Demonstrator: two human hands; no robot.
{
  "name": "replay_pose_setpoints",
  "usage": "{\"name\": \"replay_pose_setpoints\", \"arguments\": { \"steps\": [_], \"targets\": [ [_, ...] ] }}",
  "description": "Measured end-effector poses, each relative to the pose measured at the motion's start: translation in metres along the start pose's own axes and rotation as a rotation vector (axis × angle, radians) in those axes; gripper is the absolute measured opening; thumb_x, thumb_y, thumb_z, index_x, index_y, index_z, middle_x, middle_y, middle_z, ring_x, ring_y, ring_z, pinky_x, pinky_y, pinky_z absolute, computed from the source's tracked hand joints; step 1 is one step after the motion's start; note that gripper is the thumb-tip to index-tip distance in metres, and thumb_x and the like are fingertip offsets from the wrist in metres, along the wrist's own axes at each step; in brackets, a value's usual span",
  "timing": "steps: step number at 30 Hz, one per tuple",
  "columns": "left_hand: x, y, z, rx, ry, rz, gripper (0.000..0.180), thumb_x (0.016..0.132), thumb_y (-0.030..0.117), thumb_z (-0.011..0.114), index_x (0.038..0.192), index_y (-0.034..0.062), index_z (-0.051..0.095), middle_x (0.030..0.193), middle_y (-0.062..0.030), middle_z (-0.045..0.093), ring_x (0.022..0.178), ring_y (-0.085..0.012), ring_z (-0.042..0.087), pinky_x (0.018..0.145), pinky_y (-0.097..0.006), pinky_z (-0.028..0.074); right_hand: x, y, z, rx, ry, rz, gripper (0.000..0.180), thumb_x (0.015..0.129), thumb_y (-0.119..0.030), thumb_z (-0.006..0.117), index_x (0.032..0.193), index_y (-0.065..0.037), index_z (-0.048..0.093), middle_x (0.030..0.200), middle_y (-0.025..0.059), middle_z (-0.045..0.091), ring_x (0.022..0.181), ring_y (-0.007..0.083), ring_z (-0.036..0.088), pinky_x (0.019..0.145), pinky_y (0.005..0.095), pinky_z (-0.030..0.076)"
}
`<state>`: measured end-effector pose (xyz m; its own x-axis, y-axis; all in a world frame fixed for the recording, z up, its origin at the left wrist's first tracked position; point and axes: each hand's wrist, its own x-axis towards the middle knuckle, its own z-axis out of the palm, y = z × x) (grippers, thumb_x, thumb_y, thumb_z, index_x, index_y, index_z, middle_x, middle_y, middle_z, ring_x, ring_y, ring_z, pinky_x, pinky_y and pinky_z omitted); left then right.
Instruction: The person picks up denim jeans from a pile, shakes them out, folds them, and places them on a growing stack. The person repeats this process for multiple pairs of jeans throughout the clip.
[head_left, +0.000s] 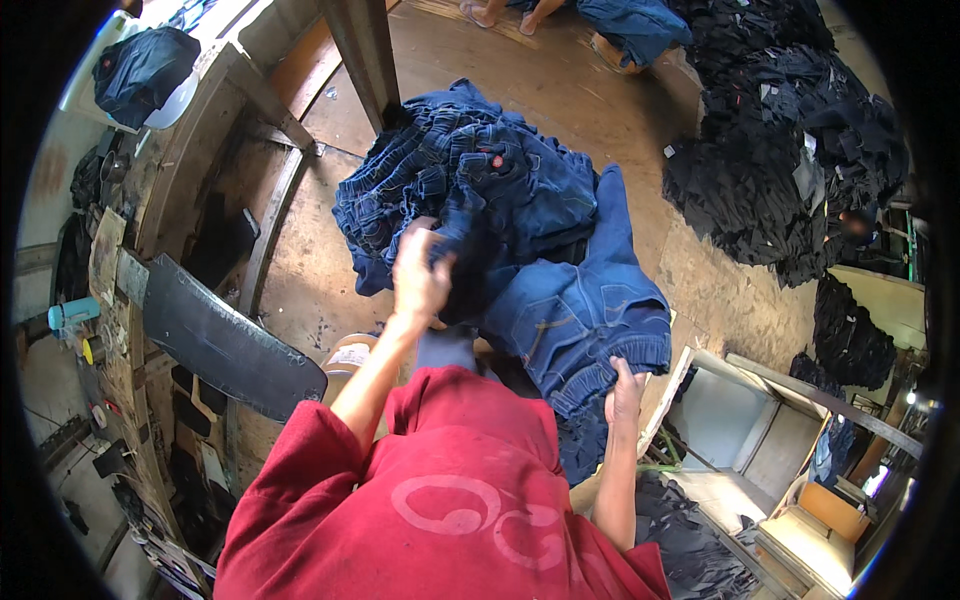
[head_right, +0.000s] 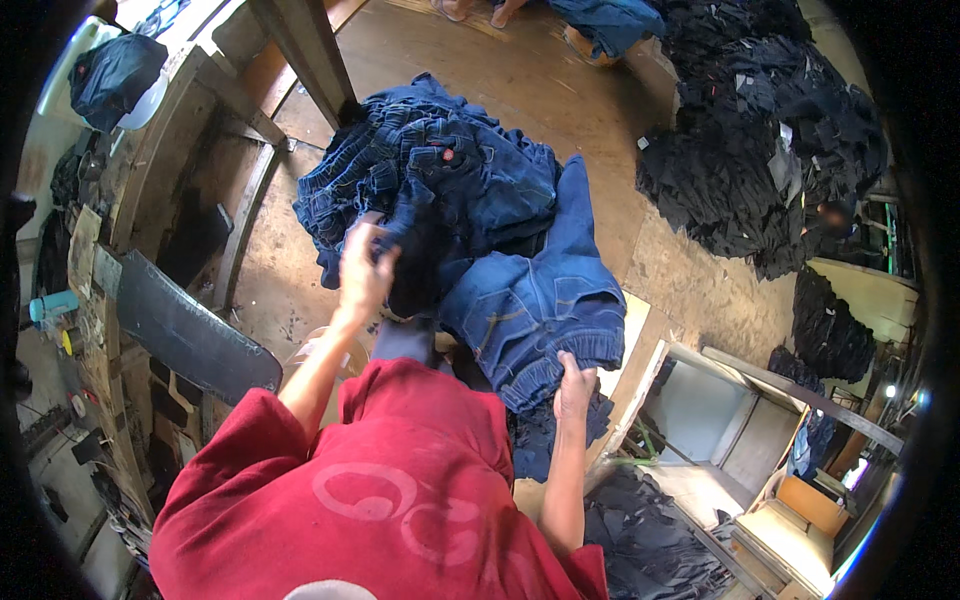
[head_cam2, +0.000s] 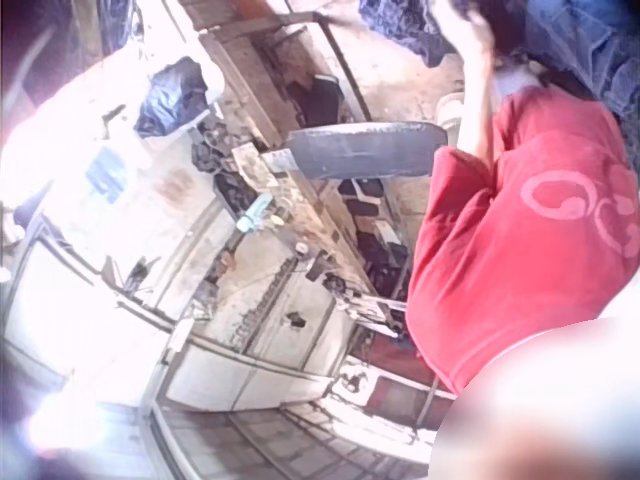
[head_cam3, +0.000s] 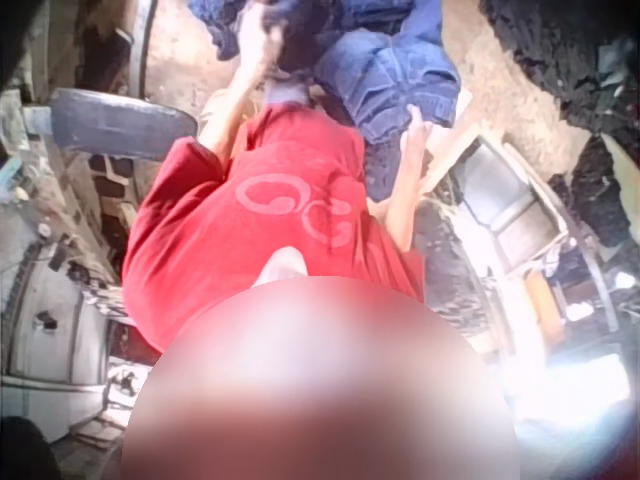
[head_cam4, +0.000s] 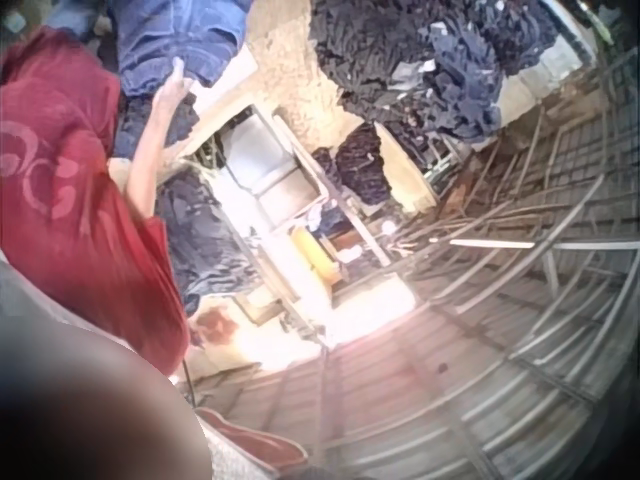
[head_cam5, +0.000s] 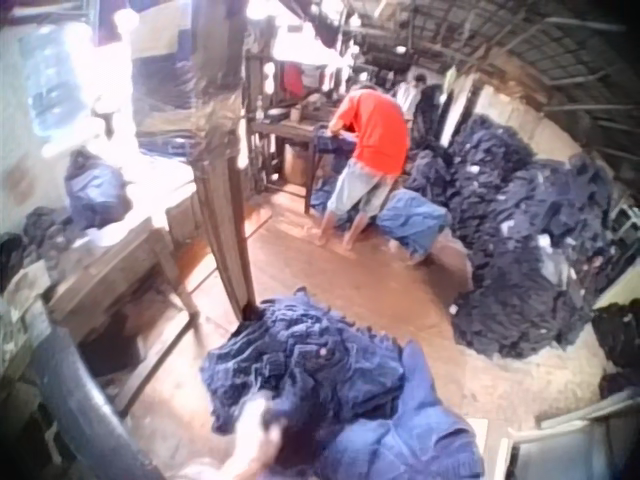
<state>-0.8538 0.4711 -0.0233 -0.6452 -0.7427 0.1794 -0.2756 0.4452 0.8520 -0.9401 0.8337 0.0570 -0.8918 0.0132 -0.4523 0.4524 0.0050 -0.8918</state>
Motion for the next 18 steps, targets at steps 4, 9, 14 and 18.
{"name": "replay_pose_setpoints", "arguments": {
  "steps": [4,9,14,18],
  "targets": [
    [-0.058,0.102,0.01,-0.154,-1.021,0.338,0.044,0.083,0.007,0.077,0.126,0.008,0.069,0.118,-0.0183,0.074,0.109,-0.0409,0.071,0.097,-0.049,0.056,0.012,0.011,0.039,0.024,-0.298,0.153,0.062,0.093,-0.017,0.083,0.144,0.006,0.056,0.136,0.0107,0.067,0.117,0.0178,0.065,0.106,0.0353,0.05],
    [-0.061,0.063,0.022,-0.259,-0.72,0.152,0.044,0.081,0.034,0.087,0.113,0.0058,0.078,0.117,-0.018,0.076,0.112,-0.0368,0.069,0.1,-0.046,0.053,0.023,0.019,0.036,-0.206,-0.005,0.084,0.04,0.084,-0.008,0.083,0.121,0.005,0.073,0.12,0.011,0.075,0.105,0.0212,0.071,0.1,0.0364,0.054],
    [0.009,-0.05,0.053,0.651,-0.193,-0.103,0.07,0.082,0.049,0.085,0.133,0.0067,0.065,0.13,-0.0174,0.063,0.117,-0.039,0.058,0.1,-0.054,0.045,0.03,-0.046,-0.055,-0.245,0.227,0.053,0.037,0.081,-0.008,0.079,0.116,0.003,0.075,0.113,0.0095,0.076,0.096,0.022,0.072,0.091,0.0365,0.058],
    [0.012,-0.048,0.047,0.603,-0.428,-0.041,0.054,0.072,0.036,0.093,0.113,0.0067,0.074,0.128,-0.0173,0.061,0.121,-0.0391,0.056,0.106,-0.052,0.044,0.028,-0.096,-0.125,-0.247,0.247,-0.093,0.043,0.083,-0.004,0.076,0.125,0.004,0.071,0.121,0.0108,0.073,0.107,0.0224,0.069,0.099,0.0342,0.054]
  ]
}}
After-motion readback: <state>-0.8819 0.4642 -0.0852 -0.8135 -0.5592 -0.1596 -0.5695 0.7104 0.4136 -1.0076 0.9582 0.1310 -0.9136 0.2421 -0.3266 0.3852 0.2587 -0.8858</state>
